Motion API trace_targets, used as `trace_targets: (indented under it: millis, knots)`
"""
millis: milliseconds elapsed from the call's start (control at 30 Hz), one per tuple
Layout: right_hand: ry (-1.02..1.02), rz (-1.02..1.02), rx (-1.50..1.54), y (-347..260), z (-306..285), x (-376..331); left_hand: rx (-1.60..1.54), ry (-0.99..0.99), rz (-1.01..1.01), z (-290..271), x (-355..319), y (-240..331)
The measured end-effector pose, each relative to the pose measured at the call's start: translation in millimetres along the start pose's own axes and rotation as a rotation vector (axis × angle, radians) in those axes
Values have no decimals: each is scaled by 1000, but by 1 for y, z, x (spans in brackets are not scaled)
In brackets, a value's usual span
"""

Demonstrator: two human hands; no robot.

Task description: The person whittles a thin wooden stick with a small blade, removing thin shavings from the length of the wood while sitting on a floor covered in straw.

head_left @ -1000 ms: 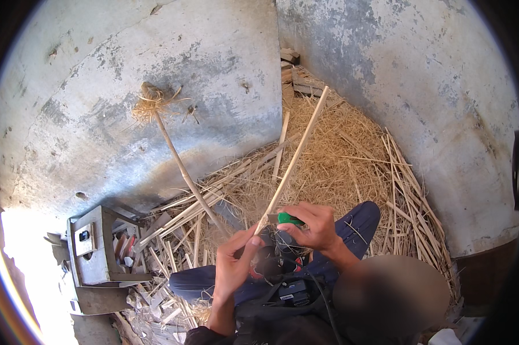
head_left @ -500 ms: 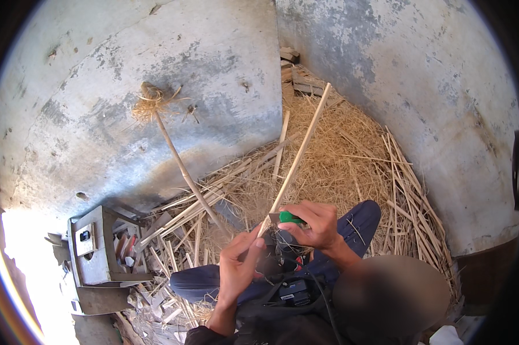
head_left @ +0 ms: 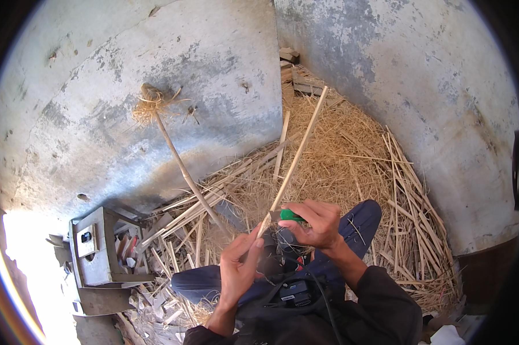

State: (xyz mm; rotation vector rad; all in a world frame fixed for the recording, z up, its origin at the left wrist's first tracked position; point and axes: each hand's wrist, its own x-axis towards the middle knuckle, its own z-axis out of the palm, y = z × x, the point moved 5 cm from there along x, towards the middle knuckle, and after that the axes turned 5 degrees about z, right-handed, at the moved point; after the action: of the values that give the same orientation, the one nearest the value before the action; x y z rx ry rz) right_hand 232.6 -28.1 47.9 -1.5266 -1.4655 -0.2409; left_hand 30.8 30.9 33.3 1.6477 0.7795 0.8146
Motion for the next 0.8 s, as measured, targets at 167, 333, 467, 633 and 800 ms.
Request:
trace_targets:
  millis: [167, 333, 467, 633, 800]
  knots:
    - [8, 16, -16, -2, -1, 2, 43, 2, 36, -1, 0, 1]
    - [59, 27, 24, 4, 4, 0, 34, 7, 20, -3, -1, 2]
    - [255, 114, 42, 33, -4, 8, 9, -1, -85, -2, -15, -16]
    - [272, 384, -42, 83, -28, 29, -27, -42, -138, -2, -34, -25]
    - [225, 365, -33, 85, -24, 27, -112, -38, -184, -8, -36, -32]
